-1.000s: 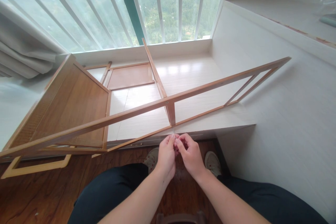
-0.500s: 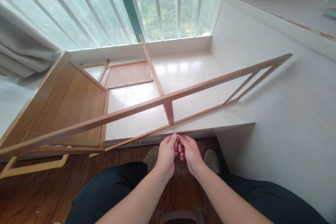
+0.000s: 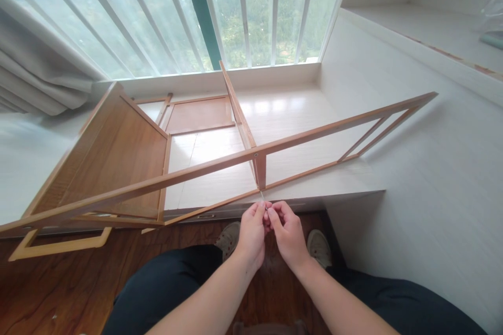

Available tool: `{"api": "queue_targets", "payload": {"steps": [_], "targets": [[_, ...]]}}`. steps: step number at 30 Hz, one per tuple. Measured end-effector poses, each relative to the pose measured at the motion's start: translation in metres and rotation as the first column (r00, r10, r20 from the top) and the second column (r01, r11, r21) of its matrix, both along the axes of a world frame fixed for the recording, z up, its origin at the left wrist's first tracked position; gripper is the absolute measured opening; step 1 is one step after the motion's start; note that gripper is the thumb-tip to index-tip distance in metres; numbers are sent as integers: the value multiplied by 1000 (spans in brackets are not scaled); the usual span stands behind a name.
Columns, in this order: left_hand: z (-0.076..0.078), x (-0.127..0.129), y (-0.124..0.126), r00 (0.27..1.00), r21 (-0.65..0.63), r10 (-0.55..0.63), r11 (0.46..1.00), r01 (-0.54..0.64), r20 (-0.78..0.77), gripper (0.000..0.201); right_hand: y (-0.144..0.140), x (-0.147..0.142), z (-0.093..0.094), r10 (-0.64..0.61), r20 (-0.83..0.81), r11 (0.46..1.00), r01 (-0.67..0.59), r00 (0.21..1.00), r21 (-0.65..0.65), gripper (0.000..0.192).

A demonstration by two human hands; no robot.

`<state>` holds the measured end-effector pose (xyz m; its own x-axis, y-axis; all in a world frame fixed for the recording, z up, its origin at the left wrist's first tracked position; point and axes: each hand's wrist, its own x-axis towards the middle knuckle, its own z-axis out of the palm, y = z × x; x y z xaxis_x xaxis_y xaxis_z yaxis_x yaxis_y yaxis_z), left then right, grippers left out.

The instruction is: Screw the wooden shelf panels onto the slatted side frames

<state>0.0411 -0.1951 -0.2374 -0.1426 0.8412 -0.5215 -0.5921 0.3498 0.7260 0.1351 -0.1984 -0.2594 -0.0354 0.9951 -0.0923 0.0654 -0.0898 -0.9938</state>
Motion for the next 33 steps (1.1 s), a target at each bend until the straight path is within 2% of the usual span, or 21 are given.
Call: {"api": "queue_targets", "payload": {"steps": [6, 19, 33], "targets": [[-2, -2, 0, 999, -29, 3, 1000, -2, 33, 43, 0, 2, -5, 33, 115, 998, -39, 993, 47, 24], [-4, 1, -1, 1000, -19, 19, 1000, -19, -2, 40, 3, 3, -2, 34, 133, 996, -44, 991, 75, 23], [-7, -1, 0, 1000, -37, 15, 999, -15, 2, 48, 4, 2, -3, 36, 163, 994, -52, 986, 96, 23]]}}
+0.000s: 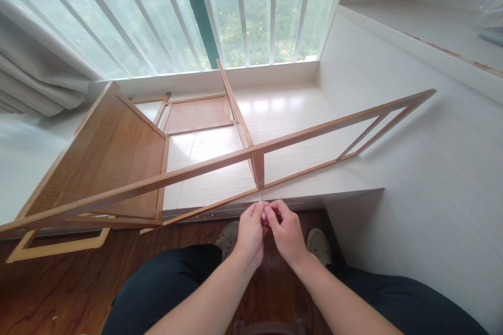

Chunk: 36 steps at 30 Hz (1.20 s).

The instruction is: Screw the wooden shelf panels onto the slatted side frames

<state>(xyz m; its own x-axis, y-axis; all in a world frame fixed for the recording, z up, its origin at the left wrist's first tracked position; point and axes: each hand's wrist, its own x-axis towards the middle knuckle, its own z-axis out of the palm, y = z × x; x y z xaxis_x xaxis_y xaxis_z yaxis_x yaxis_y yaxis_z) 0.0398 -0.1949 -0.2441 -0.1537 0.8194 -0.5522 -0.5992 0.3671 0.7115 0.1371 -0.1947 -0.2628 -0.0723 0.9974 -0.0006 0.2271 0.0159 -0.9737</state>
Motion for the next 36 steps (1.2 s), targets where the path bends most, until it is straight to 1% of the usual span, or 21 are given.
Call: {"api": "queue_targets", "payload": {"steps": [13, 19, 24, 29, 31, 33, 36], "targets": [[-1, 0, 0, 1000, -12, -13, 1000, 12, -3, 49, 0, 1, -2, 2, 17, 1000, -2, 1000, 2, 24], [-2, 0, 1, 1000, 5, -23, 1000, 23, -4, 48, 0, 0, -2, -6, -9, 1000, 6, 1000, -14, 27], [1, 1, 1, 1000, 16, -19, 1000, 19, 2, 46, 1, -2, 1, -62, -221, 988, 29, 973, -149, 30], [1, 2, 3, 1000, 35, -17, 999, 18, -9, 47, 5, -6, -4, -117, -337, 963, 24, 934, -268, 37], [1, 2, 3, 999, 37, -30, 999, 30, -16, 47, 8, -6, -7, -131, -389, 938, -13, 912, -347, 39], [1, 2, 3, 998, 36, -55, 998, 55, -21, 47, 10, -6, -9, -129, -442, 904, -78, 888, -419, 40], [2, 1, 2, 996, 36, -86, 996, 87, -27, 45, 13, -4, -10, -118, -499, 866, -157, 858, -475, 41]]}}
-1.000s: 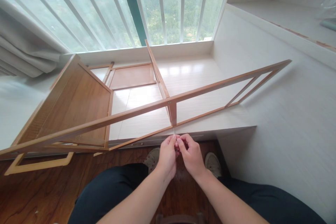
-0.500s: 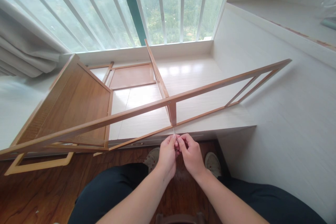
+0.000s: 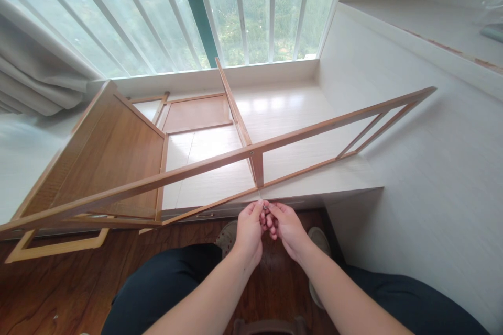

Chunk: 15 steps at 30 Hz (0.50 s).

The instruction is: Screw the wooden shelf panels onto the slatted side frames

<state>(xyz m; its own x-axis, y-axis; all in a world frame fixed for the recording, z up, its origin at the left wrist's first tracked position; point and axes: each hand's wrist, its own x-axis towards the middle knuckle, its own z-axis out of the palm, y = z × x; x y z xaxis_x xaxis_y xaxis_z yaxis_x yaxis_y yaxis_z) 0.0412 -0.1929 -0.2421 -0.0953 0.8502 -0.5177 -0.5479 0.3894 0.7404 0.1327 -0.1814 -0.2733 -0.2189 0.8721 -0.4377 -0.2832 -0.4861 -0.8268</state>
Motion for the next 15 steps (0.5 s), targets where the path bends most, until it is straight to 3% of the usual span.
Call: {"api": "queue_targets", "payload": {"steps": [6, 15], "targets": [[-1, -1, 0, 999, -8, 47, 999, -47, -7, 46, -1, -1, -2, -18, 22, 1000, 18, 1000, 7, 42], [6, 1, 1, 997, -1, 73, 997, -73, -1, 50, -7, -1, 9, -117, 197, 970, 70, 973, 233, 34]]}}
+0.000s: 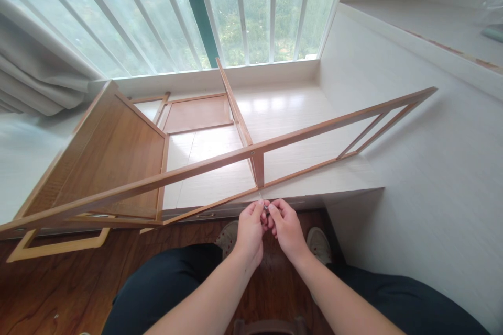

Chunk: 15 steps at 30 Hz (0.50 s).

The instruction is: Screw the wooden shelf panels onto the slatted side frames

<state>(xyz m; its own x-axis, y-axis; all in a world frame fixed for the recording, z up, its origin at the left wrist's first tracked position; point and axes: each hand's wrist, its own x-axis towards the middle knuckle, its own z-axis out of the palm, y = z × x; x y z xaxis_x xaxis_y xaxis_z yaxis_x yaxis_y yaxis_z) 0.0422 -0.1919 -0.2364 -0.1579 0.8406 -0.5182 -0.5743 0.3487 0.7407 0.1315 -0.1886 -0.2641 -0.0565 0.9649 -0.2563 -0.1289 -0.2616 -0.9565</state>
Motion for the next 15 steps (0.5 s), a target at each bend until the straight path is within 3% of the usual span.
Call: {"api": "queue_targets", "payload": {"steps": [7, 15], "targets": [[-4, -1, -1, 1000, -16, 3, 1000, -3, -8, 48, -3, 2, 5, 0, 151, 992, -20, 989, 125, 26], [-8, -2, -2, 1000, -8, 2, 1000, -2, 3, 43, -8, 7, 4, -4, 445, 954, -130, 895, 270, 20]]}}
